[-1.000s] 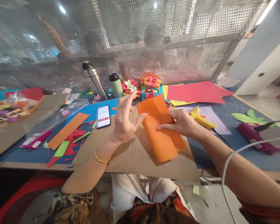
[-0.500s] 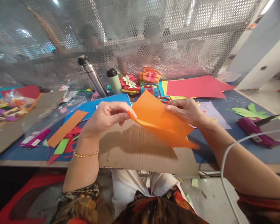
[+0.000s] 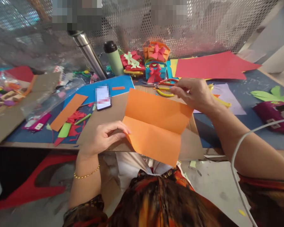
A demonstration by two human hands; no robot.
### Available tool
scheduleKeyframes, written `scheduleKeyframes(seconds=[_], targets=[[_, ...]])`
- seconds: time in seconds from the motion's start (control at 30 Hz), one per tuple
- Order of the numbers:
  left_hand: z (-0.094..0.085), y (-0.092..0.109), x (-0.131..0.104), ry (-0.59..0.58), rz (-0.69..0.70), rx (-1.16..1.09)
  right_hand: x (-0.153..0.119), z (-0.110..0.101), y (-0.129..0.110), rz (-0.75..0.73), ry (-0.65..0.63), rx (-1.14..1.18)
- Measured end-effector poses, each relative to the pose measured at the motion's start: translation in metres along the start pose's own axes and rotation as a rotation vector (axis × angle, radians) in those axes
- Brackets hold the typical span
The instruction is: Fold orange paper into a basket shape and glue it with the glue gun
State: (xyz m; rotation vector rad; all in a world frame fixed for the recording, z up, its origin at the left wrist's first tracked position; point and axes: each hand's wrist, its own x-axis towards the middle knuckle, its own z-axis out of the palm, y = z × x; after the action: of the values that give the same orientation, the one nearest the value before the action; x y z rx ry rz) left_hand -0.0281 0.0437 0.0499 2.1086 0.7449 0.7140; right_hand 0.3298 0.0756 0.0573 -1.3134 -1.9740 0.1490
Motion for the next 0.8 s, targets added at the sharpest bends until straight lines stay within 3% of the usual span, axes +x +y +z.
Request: scheduleKeyframes(seconds=[0.1, 0.17, 0.23, 0.27, 0.33, 0.4, 0.5, 0.6, 0.7, 0.8], targets=[[0.01, -0.003, -0.013, 0.086, -0.126, 0.04, -0.002, -0.005, -0.009, -0.12, 0.204, -0.232], [0.017, -0.005, -0.018, 0.17, -0.198, 0.083, -0.011, -0.01, -0.028, -0.208, 0.363, -0.371], [0.023, -0.006, -0.021, 0.255, -0.231, 0.094, -0.03, -0.013, -0.054, -0.303, 0.41, -0.319], [0.025, -0.007, -0.022, 0.287, -0.231, 0.069, -0.042, -0.013, -0.066, -0.361, 0.316, -0.227], [0.029, -0.008, -0.022, 0.327, -0.225, -0.008, -0.068, -0.009, -0.084, -0.403, -0.123, -0.009], [0.031, -0.009, -0.023, 0.342, -0.221, -0.025, -0.09, -0.001, -0.09, -0.36, -0.356, 0.015], [0.029, -0.009, -0.025, 0.344, -0.163, 0.189, -0.106, 0.011, -0.084, -0.283, -0.388, 0.01], [0.024, -0.007, -0.028, 0.23, -0.042, 0.43, -0.104, 0.015, -0.077, -0.267, -0.367, -0.008], [0.02, -0.006, -0.026, 0.056, 0.029, 0.459, -0.097, 0.012, -0.075, -0.311, -0.366, -0.019], [0.021, -0.011, -0.019, 0.029, 0.052, 0.402, -0.093, 0.01, -0.072, -0.31, -0.334, -0.002]])
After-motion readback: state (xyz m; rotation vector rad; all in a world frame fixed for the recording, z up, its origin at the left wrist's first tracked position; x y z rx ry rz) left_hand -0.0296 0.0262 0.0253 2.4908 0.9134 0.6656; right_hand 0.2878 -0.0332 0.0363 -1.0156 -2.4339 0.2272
